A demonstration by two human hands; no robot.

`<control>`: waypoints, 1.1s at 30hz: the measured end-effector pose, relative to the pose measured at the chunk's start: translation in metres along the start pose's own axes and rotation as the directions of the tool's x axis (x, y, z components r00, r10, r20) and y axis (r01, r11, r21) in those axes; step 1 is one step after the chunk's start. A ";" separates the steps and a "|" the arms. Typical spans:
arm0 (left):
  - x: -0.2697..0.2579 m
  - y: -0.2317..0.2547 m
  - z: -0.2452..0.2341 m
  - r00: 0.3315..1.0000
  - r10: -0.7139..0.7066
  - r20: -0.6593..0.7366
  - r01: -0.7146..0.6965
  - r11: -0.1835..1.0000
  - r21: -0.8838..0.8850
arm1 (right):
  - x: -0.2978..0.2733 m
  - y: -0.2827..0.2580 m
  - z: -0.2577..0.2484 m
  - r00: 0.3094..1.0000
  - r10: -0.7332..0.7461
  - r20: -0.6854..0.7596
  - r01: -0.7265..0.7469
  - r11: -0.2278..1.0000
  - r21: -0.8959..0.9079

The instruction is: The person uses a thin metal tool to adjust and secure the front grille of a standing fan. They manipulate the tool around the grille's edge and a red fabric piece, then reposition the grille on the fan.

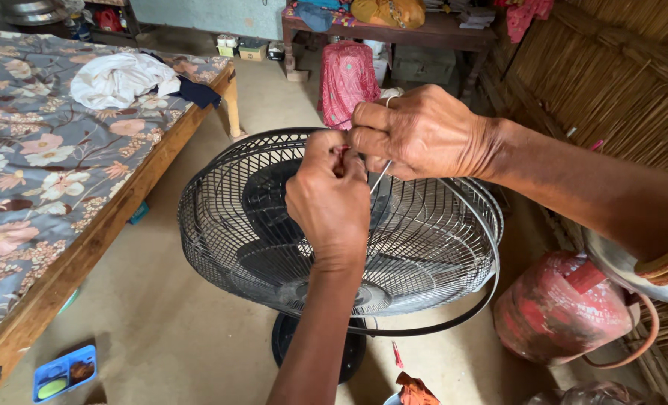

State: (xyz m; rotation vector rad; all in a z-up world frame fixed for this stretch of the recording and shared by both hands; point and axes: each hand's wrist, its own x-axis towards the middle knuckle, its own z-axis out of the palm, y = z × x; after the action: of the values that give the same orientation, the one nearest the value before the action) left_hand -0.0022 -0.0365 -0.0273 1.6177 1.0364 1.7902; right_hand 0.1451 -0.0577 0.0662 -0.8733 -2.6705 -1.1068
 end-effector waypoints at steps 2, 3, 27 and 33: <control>0.002 -0.001 -0.001 1.000 0.016 0.007 -0.016 0.999 -0.033 | 0.000 -0.001 0.001 1.000 0.021 -0.015 -0.021 0.999 0.025; 0.003 -0.002 -0.001 1.000 0.027 0.010 -0.027 0.999 -0.044 | -0.001 -0.002 0.001 0.999 0.032 -0.021 -0.031 0.999 0.042; 0.070 -0.028 -0.019 0.606 -0.177 0.776 0.537 0.811 -0.234 | 0.012 -0.048 -0.017 0.388 0.816 0.429 -0.867 0.165 0.471; 0.073 -0.032 -0.017 0.585 -0.149 0.797 0.558 0.788 -0.262 | 0.018 -0.073 -0.007 0.311 0.905 0.290 -0.859 0.137 0.493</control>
State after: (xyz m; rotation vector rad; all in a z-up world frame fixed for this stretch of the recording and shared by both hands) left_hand -0.0343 0.0365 -0.0102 1.4334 0.4067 0.8246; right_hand 0.0889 -0.0956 0.0323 -1.7935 -1.5377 0.0293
